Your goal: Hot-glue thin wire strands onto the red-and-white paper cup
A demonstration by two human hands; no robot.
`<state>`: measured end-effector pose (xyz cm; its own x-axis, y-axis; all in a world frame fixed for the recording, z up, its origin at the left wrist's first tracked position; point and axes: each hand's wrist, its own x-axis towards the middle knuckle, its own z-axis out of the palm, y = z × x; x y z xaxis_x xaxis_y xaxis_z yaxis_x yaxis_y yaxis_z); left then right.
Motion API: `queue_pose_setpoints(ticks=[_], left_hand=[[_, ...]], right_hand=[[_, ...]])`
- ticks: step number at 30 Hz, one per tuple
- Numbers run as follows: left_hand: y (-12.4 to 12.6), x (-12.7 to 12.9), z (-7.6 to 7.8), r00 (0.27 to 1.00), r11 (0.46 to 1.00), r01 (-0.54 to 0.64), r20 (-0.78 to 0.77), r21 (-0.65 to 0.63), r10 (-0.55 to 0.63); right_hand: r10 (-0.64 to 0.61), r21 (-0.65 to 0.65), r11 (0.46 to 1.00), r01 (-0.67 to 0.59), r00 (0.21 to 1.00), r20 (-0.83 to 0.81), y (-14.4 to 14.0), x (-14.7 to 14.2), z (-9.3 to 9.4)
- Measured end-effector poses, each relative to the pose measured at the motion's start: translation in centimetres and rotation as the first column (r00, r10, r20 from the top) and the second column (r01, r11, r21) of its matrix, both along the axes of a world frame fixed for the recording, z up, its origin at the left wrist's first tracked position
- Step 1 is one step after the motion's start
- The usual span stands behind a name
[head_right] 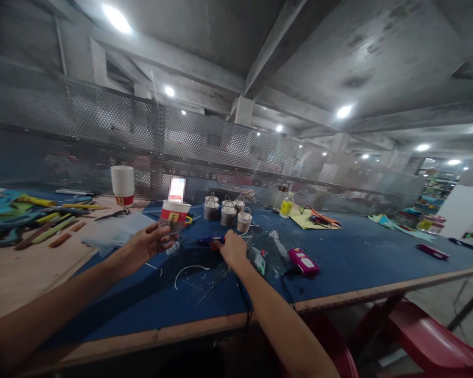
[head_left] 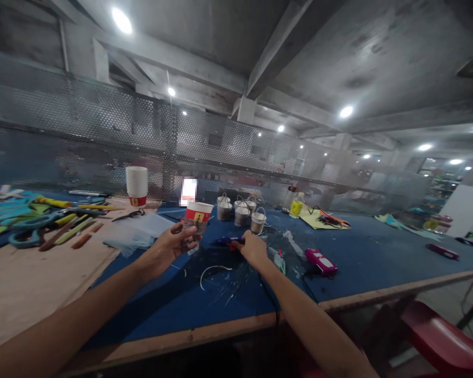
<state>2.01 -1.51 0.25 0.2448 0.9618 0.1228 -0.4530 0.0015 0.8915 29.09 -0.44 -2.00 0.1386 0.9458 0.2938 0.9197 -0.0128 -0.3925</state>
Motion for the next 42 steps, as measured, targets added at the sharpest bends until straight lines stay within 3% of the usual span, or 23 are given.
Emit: queue_pose_setpoints(ticks=[2, 4, 6, 8, 9, 10, 12, 16, 19, 32, 42], left_hand=[[0.1, 0.2, -0.1, 0.998, 0.998, -0.060, -0.025, 0.013, 0.060], [0.3, 0.3, -0.3, 0.992, 0.992, -0.121, -0.037, 0.040, 0.123], [0.7, 0.3, -0.6, 0.984, 0.981, -0.174, -0.031, 0.082, 0.177], [1.1, 0.2, -0.9, 0.974, 0.968, -0.217, -0.037, 0.123, 0.223], [1.3, 0.2, -1.0, 0.968, 0.962, -0.236, -0.049, 0.136, 0.245], [1.5, 0.1, -1.1, 0.963, 0.957, -0.253, -0.062, 0.143, 0.263], [1.6, 0.0, -1.2, 0.953, 0.948, -0.280, -0.078, 0.150, 0.293], [1.2, 0.2, -0.8, 0.953, 0.950, -0.281, -0.080, 0.134, 0.293], [0.6, 0.4, -0.4, 0.962, 0.963, -0.248, -0.095, 0.102, 0.257], [0.1, 0.5, -0.3, 0.985, 0.989, -0.139, -0.096, 0.060, 0.144], [-0.5, 0.7, 0.0, 0.995, 0.996, -0.055, -0.082, 0.068, 0.061]], right_hand=[[0.076, 0.126, 0.989, -0.073, 0.997, -0.019, -0.4, -0.8, 0.7], [0.255, 0.164, 0.961, -0.221, 0.938, -0.235, -0.7, -2.3, 1.4], [0.396, 0.090, 0.899, -0.428, 0.709, -0.584, -1.2, -4.2, 1.9], [0.391, 0.045, 0.761, -0.647, 0.403, -0.827, -1.8, -6.2, 2.2], [0.370, 0.058, 0.697, -0.715, 0.290, -0.883, -2.1, -7.1, 2.2], [0.345, 0.069, 0.650, -0.757, 0.213, -0.914, -2.4, -7.8, 2.2], [0.307, 0.091, 0.641, -0.763, 0.146, -0.940, -2.7, -8.5, 2.2], [0.361, 0.185, 0.757, -0.626, 0.165, -0.918, -2.7, -8.0, 2.3], [0.457, 0.286, 0.794, -0.537, 0.218, -0.862, -2.3, -7.0, 2.5], [0.490, 0.340, 0.850, -0.401, 0.366, -0.791, -1.8, -6.4, 2.7], [0.490, 0.359, 0.858, -0.368, 0.373, -0.788, -1.5, -6.3, 2.4]])
